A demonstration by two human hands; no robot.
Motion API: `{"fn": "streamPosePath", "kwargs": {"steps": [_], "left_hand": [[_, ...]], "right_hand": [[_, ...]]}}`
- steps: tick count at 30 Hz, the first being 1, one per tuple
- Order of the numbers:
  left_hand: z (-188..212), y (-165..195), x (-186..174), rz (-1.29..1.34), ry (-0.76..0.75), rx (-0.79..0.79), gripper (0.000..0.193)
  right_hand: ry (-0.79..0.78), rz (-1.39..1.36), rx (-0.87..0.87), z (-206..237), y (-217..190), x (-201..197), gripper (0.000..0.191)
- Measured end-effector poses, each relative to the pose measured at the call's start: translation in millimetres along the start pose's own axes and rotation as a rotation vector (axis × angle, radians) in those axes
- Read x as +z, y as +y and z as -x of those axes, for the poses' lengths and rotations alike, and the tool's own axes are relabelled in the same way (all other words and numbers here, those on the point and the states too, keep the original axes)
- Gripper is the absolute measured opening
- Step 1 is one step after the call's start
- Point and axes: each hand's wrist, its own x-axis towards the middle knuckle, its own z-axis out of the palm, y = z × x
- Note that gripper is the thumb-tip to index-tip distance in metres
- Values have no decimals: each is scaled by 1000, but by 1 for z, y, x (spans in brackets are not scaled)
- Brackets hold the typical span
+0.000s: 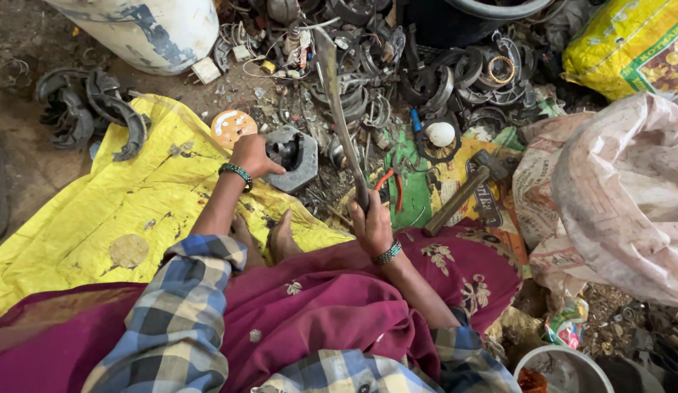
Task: The person sits on the ground and works a metal component on a hexagonal metal block, first handling and positioning the part by hand, then repeatedly striking it with a hammer and a large curved blade to break or shape it, repositioning the part between strikes.
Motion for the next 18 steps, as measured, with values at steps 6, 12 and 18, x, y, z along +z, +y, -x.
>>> {"fn": "streamPosePath", "kwargs": {"steps": [6, 12, 18], "left_hand": [[1, 8, -5, -27, 94, 71, 63], [-3, 14, 0, -61, 132, 28, 58], [-12, 6, -12, 87, 110, -29, 61]], "right_hand": [[-142, 60, 198, 0, 20, 16, 29], [-380, 397, 167, -6, 37, 45, 39], [-178, 280, 156, -15, 13, 22, 27]]}}
